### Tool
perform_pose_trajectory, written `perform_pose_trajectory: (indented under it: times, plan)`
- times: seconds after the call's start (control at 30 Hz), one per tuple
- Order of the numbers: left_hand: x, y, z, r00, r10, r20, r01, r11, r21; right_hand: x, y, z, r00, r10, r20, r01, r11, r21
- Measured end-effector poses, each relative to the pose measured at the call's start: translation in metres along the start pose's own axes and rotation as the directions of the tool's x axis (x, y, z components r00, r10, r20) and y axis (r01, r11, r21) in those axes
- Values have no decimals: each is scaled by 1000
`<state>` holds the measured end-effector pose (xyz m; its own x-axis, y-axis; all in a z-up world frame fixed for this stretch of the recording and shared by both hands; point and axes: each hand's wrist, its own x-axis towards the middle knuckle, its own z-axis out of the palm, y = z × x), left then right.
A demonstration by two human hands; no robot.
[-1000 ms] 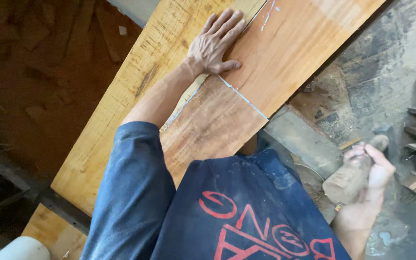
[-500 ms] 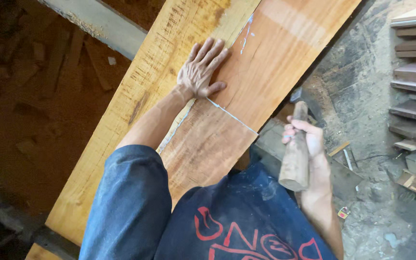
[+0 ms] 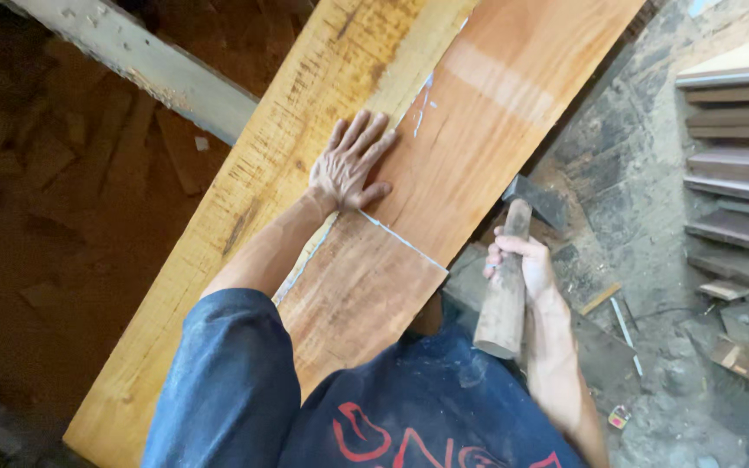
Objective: The person applies white adhesive along the edge of a wooden plank using a small spatula, then joins it to another plank on a workbench. They press the pieces together and use a hammer to tap the joint, ensuring alignment and adhesion.
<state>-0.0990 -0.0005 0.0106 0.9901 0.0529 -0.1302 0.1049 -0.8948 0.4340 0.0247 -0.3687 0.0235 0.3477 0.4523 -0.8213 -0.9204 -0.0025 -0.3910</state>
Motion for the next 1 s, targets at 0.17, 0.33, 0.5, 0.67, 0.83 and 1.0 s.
perform_pose_trajectory:
  times: [0.17,0.33,0.5,0.67,0.83,1.0]
  plan:
    - [10,6,-17,999,-48,15,49,996,-72,-16,-26,-49,997,71,28,-74,984,163]
    - [54,8,-28,976,-216,10,216,974,-64,-64,-82,-126,964,-180,-194,210,967,147]
    - [75,5,-16,972,-210,-108,207,978,-31,-34,-124,-103,811,-291,-508,394,913,107]
    - [74,8,-5,968,-235,-85,233,972,-27,47,-62,-12,999,-9,-49,15,992,126]
    - [74,7,-5,974,-215,-74,216,976,11,32,-76,-21,998,48,-28,-47,997,57]
    - [73,3,-3,974,-209,-86,208,978,-11,15,-112,-42,991,-67,-115,86,982,169]
